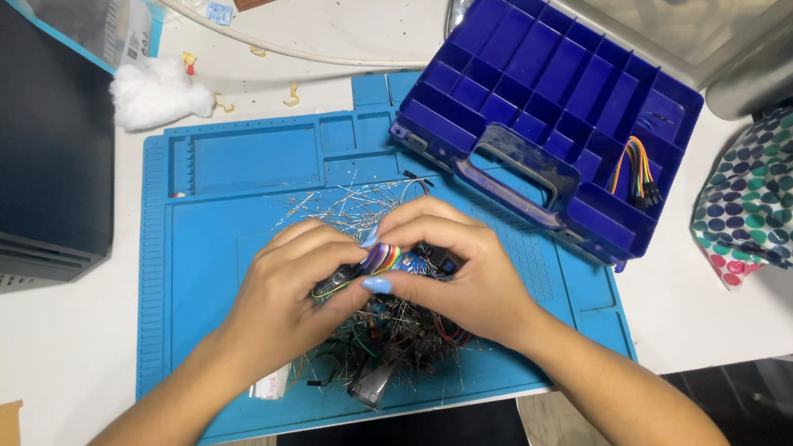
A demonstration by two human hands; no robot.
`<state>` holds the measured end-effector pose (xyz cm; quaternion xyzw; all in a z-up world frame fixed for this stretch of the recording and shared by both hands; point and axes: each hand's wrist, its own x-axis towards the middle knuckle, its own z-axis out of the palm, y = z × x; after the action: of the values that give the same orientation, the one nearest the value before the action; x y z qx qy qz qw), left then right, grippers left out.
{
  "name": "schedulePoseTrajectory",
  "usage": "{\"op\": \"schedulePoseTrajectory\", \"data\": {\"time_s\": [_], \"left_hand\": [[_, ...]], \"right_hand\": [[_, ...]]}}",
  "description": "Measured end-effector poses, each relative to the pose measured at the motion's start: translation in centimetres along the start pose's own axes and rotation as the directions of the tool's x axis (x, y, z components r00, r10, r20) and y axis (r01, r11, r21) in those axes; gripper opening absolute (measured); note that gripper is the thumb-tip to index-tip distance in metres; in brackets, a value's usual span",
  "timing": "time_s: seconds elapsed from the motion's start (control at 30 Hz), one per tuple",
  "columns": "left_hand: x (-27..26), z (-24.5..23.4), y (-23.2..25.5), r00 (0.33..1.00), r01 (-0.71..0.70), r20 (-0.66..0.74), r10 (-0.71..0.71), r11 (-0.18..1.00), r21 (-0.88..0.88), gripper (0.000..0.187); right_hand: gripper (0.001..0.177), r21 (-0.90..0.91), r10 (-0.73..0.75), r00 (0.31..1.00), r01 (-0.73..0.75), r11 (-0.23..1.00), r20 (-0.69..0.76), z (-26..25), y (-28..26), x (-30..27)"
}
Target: The person sorts a tangled pile of electronic components and wires on a blue mat. They pick up individual items, separate wires, and place them into compartments of a blue plastic organizer box.
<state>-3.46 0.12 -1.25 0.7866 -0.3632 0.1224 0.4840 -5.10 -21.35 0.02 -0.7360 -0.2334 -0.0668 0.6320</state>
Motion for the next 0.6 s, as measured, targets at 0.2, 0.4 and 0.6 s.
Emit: {"op": "schedulePoseTrajectory", "data": {"time_s": [0.2,0.4,0.6], "left_hand": [[0.6,-0.3,1.0,1.0,-0.011,-0.02,0.011,1.0,-0.014,0.023],[0.9,-0.7,0.4,0.997,-0.021,-0.071,0.026,0.997,0.075,0.017],[0.7,-1.0,-0.6,0.994,-0.037,-0.095,0.049,0.99,0.133,0.011]], "right_hand": [[0.013,0.112,0.066,0.998,-0.063,0.992,-0.021,-0.2,0.2,-0.2],[0.029,0.145,0.204,0.957,-0.177,0.974,-0.208,-1.5,-0.2,0.3],[0.047,0.119,0.173,0.92,-0.139,0.983,-0.351,-6.6,0.4,1.3]]}}
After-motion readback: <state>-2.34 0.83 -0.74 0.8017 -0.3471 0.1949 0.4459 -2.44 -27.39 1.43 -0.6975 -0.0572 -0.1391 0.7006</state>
